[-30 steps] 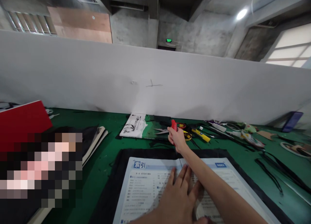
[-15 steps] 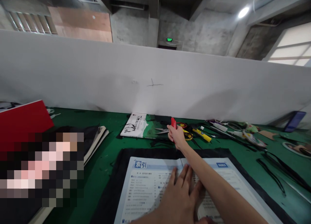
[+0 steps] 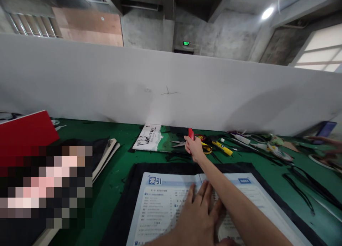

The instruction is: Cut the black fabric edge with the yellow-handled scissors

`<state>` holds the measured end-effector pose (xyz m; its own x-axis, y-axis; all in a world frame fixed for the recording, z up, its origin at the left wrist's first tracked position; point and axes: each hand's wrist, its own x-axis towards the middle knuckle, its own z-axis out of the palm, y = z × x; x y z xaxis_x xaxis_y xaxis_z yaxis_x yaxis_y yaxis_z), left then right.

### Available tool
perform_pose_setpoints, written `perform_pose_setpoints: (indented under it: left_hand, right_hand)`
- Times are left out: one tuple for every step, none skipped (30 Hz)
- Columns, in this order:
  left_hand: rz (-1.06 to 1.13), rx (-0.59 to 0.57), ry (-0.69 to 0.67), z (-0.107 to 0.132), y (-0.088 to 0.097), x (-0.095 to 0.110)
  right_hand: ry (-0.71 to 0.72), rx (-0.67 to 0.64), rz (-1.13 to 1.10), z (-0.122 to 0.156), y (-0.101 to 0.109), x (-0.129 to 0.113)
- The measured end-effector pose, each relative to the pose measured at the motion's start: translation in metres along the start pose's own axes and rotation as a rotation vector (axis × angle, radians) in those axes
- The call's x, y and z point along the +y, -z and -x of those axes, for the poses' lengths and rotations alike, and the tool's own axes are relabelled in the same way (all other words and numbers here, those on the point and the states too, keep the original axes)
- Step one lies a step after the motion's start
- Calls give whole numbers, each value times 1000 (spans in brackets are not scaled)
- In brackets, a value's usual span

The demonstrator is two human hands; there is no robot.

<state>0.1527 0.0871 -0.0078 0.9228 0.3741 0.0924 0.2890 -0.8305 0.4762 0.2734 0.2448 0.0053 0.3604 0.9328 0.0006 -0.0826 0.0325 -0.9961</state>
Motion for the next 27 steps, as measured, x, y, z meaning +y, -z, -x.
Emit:
perform_pose_setpoints:
  left_hand:
    - [0, -1, 4, 0, 0, 0]
    - [-3, 0, 4, 0, 0, 0]
    - [-6, 1, 3, 0, 0, 0]
    - [-7, 3, 1, 0, 0, 0]
    - [-6, 5, -1, 0, 0, 0]
    - [-6, 8, 0, 0, 0, 0]
    - [-8, 11, 1, 0, 0, 0]
    - [-14, 15, 1, 0, 0, 0]
    - [-22, 18, 3, 0, 0, 0]
    - [-30, 21, 3, 0, 1, 0]
    - [-35, 21, 1, 0, 1, 0]
    - [-37, 18, -2, 0, 1, 0]
    - [-34, 16, -3, 0, 2, 0]
    - [-29, 13, -3, 0, 2, 1]
    - [-22, 8, -4, 0, 2, 1]
    - [-17, 5, -5, 0, 3, 1]
    - [-13, 3, -6, 0, 3, 1]
    - [-12, 5, -4, 0, 4, 2]
    - [-11, 9, -3, 0, 4, 3]
    - [-12, 13, -1, 0, 5, 3]
    - [-12, 16, 2, 0, 5, 4]
    - [-12, 16, 7, 0, 6, 5]
    - [-16, 14, 8, 0, 6, 5]
    - [-26, 13, 8, 0, 6, 5]
    - [-42, 13, 5, 0, 6, 5]
    - [-62, 19, 0, 0, 5, 4]
    - [-82, 28, -6, 0, 4, 3]
  right_hand:
    - [0, 0, -3, 0, 0, 0]
    - [0, 0, -7, 0, 0, 0]
    - [1, 0, -10, -1, 0, 0]
    - [2, 2, -12, -1, 0, -1]
    - [3, 4, -14, -1, 0, -1]
    - [4, 7, -15, -2, 0, -1]
    - [6, 9, -16, -2, 0, -1]
    - [8, 10, -17, -2, -1, -2]
    - [10, 10, -17, -2, -1, -2]
    - [12, 9, -17, -2, -1, -2]
    - [12, 8, -17, -2, -2, -2]
    - [13, 7, -16, -2, -2, -3]
    - [13, 6, -16, -2, -2, -3]
    - [12, 5, -16, -1, -2, -3]
    - [12, 4, -15, -1, -2, -4]
    - [12, 4, -14, -1, -2, -4]
    - [12, 3, -13, -1, -2, -4]
    - [12, 4, -11, -1, -2, -5]
    - [12, 6, -8, -1, -2, -5]
    - [12, 8, -7, -1, -2, -5]
    - [13, 9, -6, -1, -2, -5]
    - [15, 9, -7, -2, -2, -5]
    - [17, 8, -9, -2, -2, -5]
    - [20, 6, -11, -3, -2, -5]
    - [23, 3, -15, -3, -3, -4]
    - [27, -2, -20, -3, -3, -3]
    - [31, -8, -25, -2, -4, -2]
